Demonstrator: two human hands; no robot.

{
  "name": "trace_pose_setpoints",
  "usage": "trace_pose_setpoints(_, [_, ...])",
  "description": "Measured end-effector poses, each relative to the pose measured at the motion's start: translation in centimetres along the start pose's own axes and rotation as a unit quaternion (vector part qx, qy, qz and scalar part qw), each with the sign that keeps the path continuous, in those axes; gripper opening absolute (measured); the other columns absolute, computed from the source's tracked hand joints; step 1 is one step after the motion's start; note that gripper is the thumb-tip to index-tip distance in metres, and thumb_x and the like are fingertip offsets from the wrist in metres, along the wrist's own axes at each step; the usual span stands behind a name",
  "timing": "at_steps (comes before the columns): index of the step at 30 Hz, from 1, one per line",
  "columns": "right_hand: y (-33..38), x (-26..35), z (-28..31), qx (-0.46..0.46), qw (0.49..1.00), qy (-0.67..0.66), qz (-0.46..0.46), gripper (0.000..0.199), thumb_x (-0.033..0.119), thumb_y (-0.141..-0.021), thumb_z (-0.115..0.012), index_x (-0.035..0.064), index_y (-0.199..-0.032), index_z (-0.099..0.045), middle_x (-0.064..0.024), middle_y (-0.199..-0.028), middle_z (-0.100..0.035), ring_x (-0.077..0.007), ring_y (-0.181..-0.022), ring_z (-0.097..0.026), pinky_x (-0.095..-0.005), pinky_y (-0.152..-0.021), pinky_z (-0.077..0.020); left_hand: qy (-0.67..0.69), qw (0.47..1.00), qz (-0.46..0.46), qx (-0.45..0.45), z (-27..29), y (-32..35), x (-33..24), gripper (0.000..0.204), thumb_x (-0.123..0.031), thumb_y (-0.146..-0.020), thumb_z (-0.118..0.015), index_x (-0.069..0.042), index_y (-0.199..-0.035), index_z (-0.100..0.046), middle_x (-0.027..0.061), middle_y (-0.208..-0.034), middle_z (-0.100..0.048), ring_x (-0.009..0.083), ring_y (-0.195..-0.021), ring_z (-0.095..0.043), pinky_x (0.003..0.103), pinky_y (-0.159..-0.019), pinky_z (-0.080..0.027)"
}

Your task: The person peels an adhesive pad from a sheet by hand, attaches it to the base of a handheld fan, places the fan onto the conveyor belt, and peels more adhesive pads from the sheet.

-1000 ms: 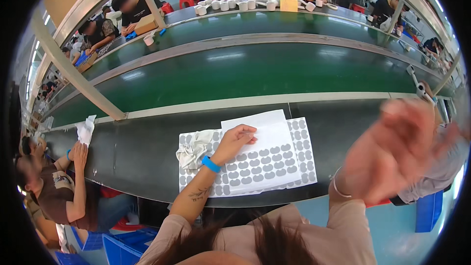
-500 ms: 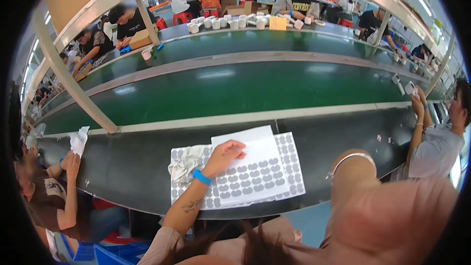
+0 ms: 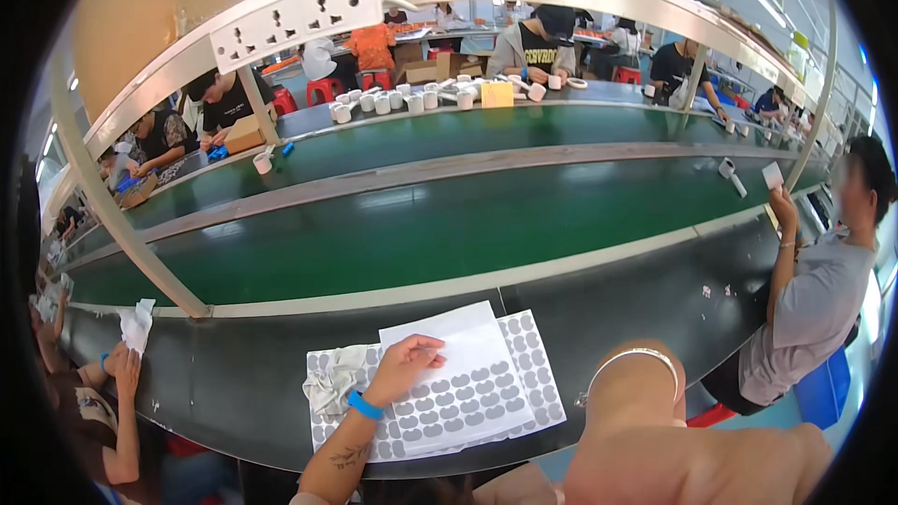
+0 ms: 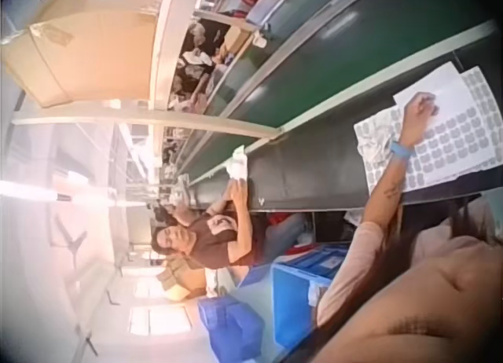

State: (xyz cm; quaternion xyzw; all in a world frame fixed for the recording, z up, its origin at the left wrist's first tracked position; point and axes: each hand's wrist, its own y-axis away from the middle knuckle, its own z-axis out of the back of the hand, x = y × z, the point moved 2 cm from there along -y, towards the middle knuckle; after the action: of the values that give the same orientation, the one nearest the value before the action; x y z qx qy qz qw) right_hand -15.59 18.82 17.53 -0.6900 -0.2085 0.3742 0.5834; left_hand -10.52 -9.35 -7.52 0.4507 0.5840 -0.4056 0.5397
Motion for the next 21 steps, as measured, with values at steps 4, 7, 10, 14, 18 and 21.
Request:
trace_pose_setpoints(4, [-0.4, -1.5, 1.1, -0.034, 0.999, 0.014, -0.028, 0.073, 0.003, -0.082, -0.062, 0.0111, -0.14, -0.02, -0.009, -0.14, -0.031, -0.0173, -0.109, -0.044, -0.0263, -0.088, -0.0421, -0.001, 1.0, 0.002, -0.004, 0.1, -0.4, 0.1, 0.021, -0.008, -0.094, -0.051, 0.002, -0.112, -0.057, 0.0101, -0.101, -0.064, 0.0165, -0.092, -0.064, 0.027, -0.085, -0.051])
trace_pose_setpoints(7, [-1.0, -2.7, 1.7, -0.063, 0.996, 0.034, -0.047, 0.071, 0.002, -0.081, -0.062, 0.011, -0.139, -0.022, -0.0102, -0.138, -0.034, -0.0171, -0.105, -0.047, -0.0255, -0.086, -0.0428, 0.005, 1.0, 0.012, 0.004, 0.0, -1.2, 0.1, 0.021, -0.009, -0.094, -0.051, 0.002, -0.111, -0.057, 0.0103, -0.101, -0.064, 0.0164, -0.092, -0.064, 0.027, -0.084, -0.051])
trace_pose_setpoints(10, [-1.1, -3.7, 1.6, -0.088, 0.993, 0.05, -0.057, 0.069, 0.001, -0.081, -0.061, 0.0108, -0.138, -0.024, -0.0113, -0.136, -0.036, -0.0169, -0.102, -0.049, -0.0247, -0.085, -0.0435, -0.003, 1.0, 0.01, -0.002, -0.1, -1.1, -0.2, 0.021, -0.009, -0.094, -0.052, 0.003, -0.111, -0.058, 0.0096, -0.1, -0.064, 0.0163, -0.092, -0.064, 0.027, -0.083, -0.051])
trace_pose_setpoints(14, [-1.6, -4.4, 2.3, -0.116, 0.99, 0.043, -0.068, 0.066, -0.001, -0.081, -0.06, 0.0105, -0.137, -0.027, -0.0128, -0.134, -0.039, -0.0167, -0.098, -0.052, -0.0237, -0.083, -0.0445, -0.001, 1.0, 0.013, -0.012, -0.1, -0.3, -0.2, 0.021, -0.009, -0.094, -0.052, 0.003, -0.111, -0.058, 0.0095, -0.102, -0.064, 0.0163, -0.092, -0.064, 0.027, -0.084, -0.051])
trace_pose_setpoints(18, [-1.9, -5.7, 1.3, -0.14, 0.985, 0.039, -0.091, 0.064, -0.002, -0.08, -0.06, 0.0103, -0.136, -0.03, -0.0144, -0.132, -0.042, -0.0164, -0.093, -0.056, -0.0226, -0.081, -0.0454, -0.011, 1.0, -0.004, 0.002, -0.7, -0.4, -0.3, 0.022, -0.009, -0.094, -0.052, 0.003, -0.111, -0.057, 0.0097, -0.101, -0.064, 0.0163, -0.092, -0.063, 0.027, -0.083, -0.051])
trace_pose_setpoints(21, [-1.5, -5.6, 0.4, -0.154, 0.981, 0.034, -0.112, 0.063, -0.003, -0.08, -0.059, 0.0101, -0.135, -0.032, -0.0155, -0.13, -0.045, -0.0163, -0.09, -0.058, -0.0218, -0.079, -0.0461, -0.008, 1.0, 0.01, 0.001, -0.6, -0.6, 0.1, 0.022, -0.01, -0.094, -0.052, 0.003, -0.111, -0.057, 0.0097, -0.1, -0.064, 0.0159, -0.092, -0.063, 0.027, -0.083, -0.051])
